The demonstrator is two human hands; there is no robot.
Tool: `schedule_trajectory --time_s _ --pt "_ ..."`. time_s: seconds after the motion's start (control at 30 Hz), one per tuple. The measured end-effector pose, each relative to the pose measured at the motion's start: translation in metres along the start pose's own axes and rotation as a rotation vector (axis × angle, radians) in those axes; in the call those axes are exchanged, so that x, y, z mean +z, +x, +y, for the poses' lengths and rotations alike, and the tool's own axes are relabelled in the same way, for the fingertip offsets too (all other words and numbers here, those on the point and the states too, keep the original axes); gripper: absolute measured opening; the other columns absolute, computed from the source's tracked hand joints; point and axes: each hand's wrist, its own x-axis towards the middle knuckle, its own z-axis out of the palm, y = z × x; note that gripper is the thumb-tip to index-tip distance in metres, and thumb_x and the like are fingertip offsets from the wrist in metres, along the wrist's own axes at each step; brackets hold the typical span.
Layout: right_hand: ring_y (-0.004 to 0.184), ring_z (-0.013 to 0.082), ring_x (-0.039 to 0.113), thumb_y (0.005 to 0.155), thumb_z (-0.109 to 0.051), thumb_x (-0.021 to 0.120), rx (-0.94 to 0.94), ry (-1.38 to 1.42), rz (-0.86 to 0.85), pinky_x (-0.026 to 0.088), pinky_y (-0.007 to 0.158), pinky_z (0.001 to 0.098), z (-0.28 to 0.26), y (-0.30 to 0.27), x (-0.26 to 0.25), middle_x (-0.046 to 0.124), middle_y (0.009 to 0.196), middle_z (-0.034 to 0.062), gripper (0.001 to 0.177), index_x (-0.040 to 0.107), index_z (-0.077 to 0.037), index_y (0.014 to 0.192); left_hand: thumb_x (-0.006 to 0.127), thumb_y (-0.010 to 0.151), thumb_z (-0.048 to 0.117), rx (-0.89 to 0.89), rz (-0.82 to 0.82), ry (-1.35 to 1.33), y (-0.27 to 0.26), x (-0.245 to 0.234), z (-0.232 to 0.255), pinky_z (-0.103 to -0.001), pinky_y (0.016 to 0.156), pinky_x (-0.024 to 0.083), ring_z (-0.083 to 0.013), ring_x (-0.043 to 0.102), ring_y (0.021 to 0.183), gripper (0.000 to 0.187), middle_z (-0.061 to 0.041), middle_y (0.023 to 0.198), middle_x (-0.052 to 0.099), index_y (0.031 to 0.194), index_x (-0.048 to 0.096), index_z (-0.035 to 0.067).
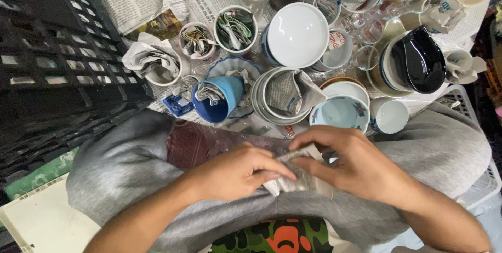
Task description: The person sits cross-legged on the floor and wraps various ceramic dishes, including cups, bowls, and plates, using pieces of newspaper. They fold the newspaper around each item individually and place the wrapped items into a nearby basket.
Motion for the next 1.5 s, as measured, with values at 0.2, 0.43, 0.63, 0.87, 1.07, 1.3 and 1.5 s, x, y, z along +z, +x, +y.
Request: schedule_trajectory --time_s 0.2,0.43,0.63,0.87,1.07,1.3,1.5 --pt "0.100 0.0194 0.075 0.082 -0.010 0.080 -0.126 0.068 0.204 0.060 0.082 0.0320 -0.002 -0.014 0.010 0.075 0.112 0.0099 0.050 0.061 -0.003 0.127 0.062 0.101 0.009 0.146 0.219 -0.166 -0.003 0.006 -0.022 -0.035 0.088 0.056 -0.0201 0.075 0.102 0.025 -0.012 0.110 0.077 0.123 0.071 0.000" --pt "0.104 0.0257 0.069 0.085 -0.023 0.087 -0.764 -0.416 0.391 0.056 0.085 0.0376 -0.007 -0.011 0.023 0.071 0.116 0.0132 0.041 0.068 -0.001 0.114 0.065 0.099 0.011 -0.083 0.048 -0.979 -0.011 0.003 -0.025 -0.027 0.085 0.054 -0.0104 0.066 0.094 0.019 -0.004 0.101 0.072 0.112 0.071 -0.003" --pt "0.111 0.0289 0.068 0.085 -0.022 0.075 -0.842 -0.767 0.314 0.055 0.091 0.0423 -0.019 -0.008 0.024 0.069 0.123 0.0174 0.042 0.069 0.001 0.119 0.063 0.105 0.022 -0.067 0.155 -1.141 -0.014 -0.001 -0.028 -0.029 0.080 0.053 -0.0134 0.066 0.092 0.030 -0.010 0.102 0.071 0.113 0.068 -0.007" --pt "0.120 0.0325 0.068 0.093 -0.016 0.069 -0.965 -0.572 0.220 0.058 0.102 0.0444 -0.015 -0.003 -0.005 0.068 0.129 0.0218 0.038 0.068 0.005 0.124 0.063 0.104 0.015 -0.209 0.223 -1.144 -0.015 -0.001 -0.031 -0.033 0.083 0.060 -0.0163 0.071 0.094 0.027 -0.012 0.105 0.072 0.116 0.063 -0.010" --pt "0.116 0.0316 0.070 0.096 -0.012 0.071 -0.967 -0.489 0.232 0.061 0.096 0.0438 -0.008 -0.016 -0.022 0.069 0.120 0.0155 0.035 0.069 0.004 0.127 0.063 0.105 0.013 -0.268 0.084 -1.063 -0.012 -0.005 -0.022 -0.039 0.082 0.061 -0.0203 0.070 0.093 0.033 -0.016 0.107 0.071 0.126 0.063 -0.013" --pt "0.107 0.0276 0.077 0.089 -0.005 0.062 -0.764 -0.195 0.436 0.061 0.091 0.0409 0.035 -0.031 -0.064 0.074 0.110 0.0135 0.020 0.073 0.001 0.104 0.067 0.099 0.027 0.029 -0.126 -1.139 -0.002 -0.022 -0.006 -0.054 0.086 0.064 -0.0435 0.068 0.114 0.073 -0.031 0.141 0.058 0.156 0.028 0.002" --pt "0.104 0.0217 0.073 0.085 0.011 0.066 -0.464 0.172 0.732 0.061 0.084 0.0302 0.054 -0.030 -0.090 0.071 0.115 0.0204 0.024 0.069 0.009 0.108 0.069 0.096 0.016 -0.083 -0.127 -0.841 0.009 -0.016 0.006 -0.046 0.090 0.063 -0.0347 0.066 0.120 0.070 -0.027 0.145 0.056 0.156 0.036 -0.002"
